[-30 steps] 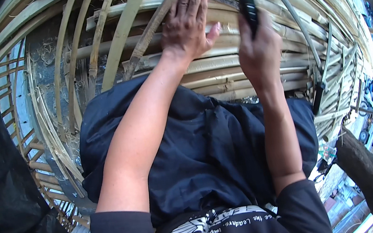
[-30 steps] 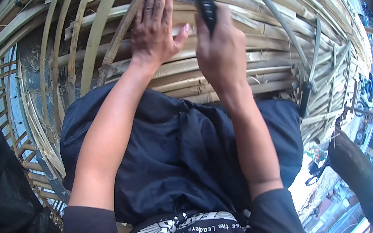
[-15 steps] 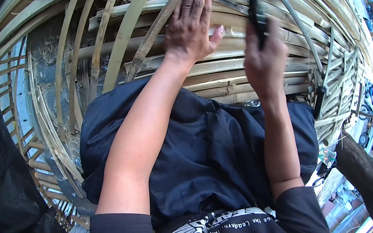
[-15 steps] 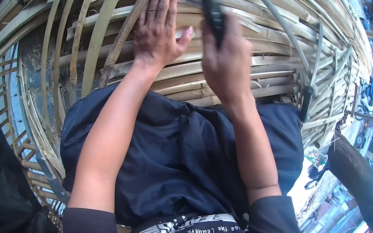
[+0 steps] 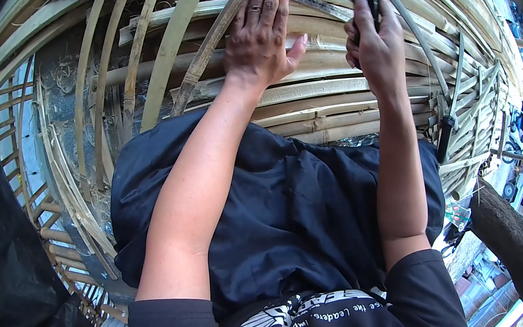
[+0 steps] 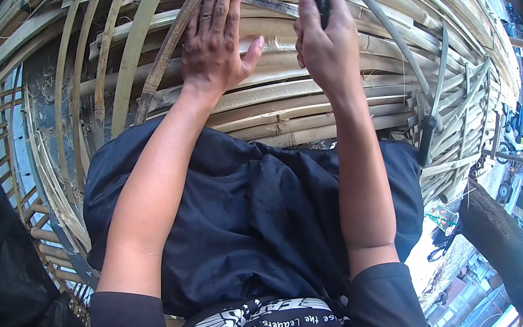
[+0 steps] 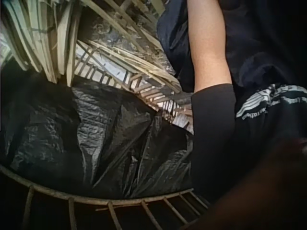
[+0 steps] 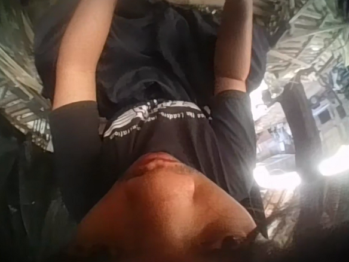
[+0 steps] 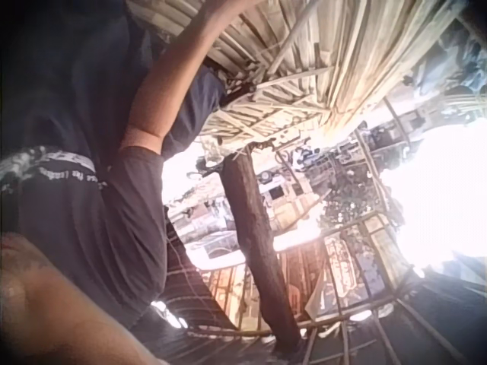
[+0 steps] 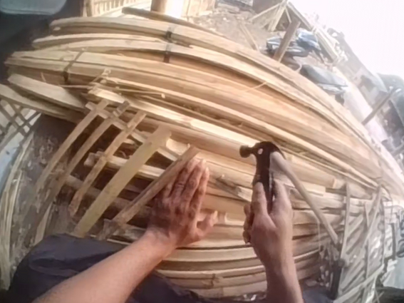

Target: The person hammers a metal pin into layered bamboo strips using a hammer to secure them. They hold the bamboo strips in place with one hand while striking the pin.

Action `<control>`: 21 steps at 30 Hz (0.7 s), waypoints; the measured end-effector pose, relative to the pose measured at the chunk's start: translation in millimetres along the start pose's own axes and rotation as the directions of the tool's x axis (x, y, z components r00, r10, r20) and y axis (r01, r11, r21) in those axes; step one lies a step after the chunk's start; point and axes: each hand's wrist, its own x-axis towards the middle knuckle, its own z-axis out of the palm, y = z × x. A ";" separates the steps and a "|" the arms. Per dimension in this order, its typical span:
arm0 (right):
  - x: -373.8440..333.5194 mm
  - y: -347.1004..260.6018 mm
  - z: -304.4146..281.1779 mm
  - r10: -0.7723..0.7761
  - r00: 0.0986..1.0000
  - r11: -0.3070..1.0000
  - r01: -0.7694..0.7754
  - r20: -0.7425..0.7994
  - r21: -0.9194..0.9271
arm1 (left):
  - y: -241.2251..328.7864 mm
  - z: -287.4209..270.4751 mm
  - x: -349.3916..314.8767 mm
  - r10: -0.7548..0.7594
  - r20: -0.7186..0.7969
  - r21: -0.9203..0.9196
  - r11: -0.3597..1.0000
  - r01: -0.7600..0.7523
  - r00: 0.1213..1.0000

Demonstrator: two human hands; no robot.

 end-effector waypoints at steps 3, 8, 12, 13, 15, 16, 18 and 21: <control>4.9 -0.2 0.3 0.122 0.988 0.992 -0.121 0.096 -0.020 | -1.5 -0.6 -2.0 -0.006 0.008 -0.008 1.000 0.006 1.000; 7.2 -3.4 -8.0 0.317 0.913 0.944 -0.329 0.259 0.006 | -0.4 0.7 -3.0 -0.004 -0.001 -0.005 1.000 0.004 1.000; 7.7 -3.7 -8.6 0.312 0.927 0.945 -0.325 0.209 0.031 | 0.1 0.7 -3.0 -0.005 0.001 0.005 1.000 0.005 1.000; 7.4 -3.9 -11.7 0.311 0.927 0.945 -0.324 0.209 0.031 | 0.0 0.5 -2.6 -0.005 0.001 0.006 1.000 0.005 1.000; 6.4 -3.2 -17.9 0.300 0.925 0.944 -0.323 0.235 0.064 | 0.2 0.8 -2.4 -0.006 0.015 0.020 1.000 0.006 1.000; 7.8 -0.6 -20.7 0.311 0.920 0.936 -0.340 0.237 0.091 | 0.1 1.2 -2.5 -0.005 0.016 0.019 1.000 0.005 1.000; 13.4 3.7 -27.2 0.330 0.907 0.924 -0.367 0.262 0.110 | -1.0 2.6 -2.2 0.004 0.015 0.058 0.998 -0.004 1.000; 19.4 6.9 -32.3 0.347 0.888 0.904 -0.403 0.301 0.147 | -1.7 3.8 -2.3 0.000 0.008 0.066 0.998 0.000 1.000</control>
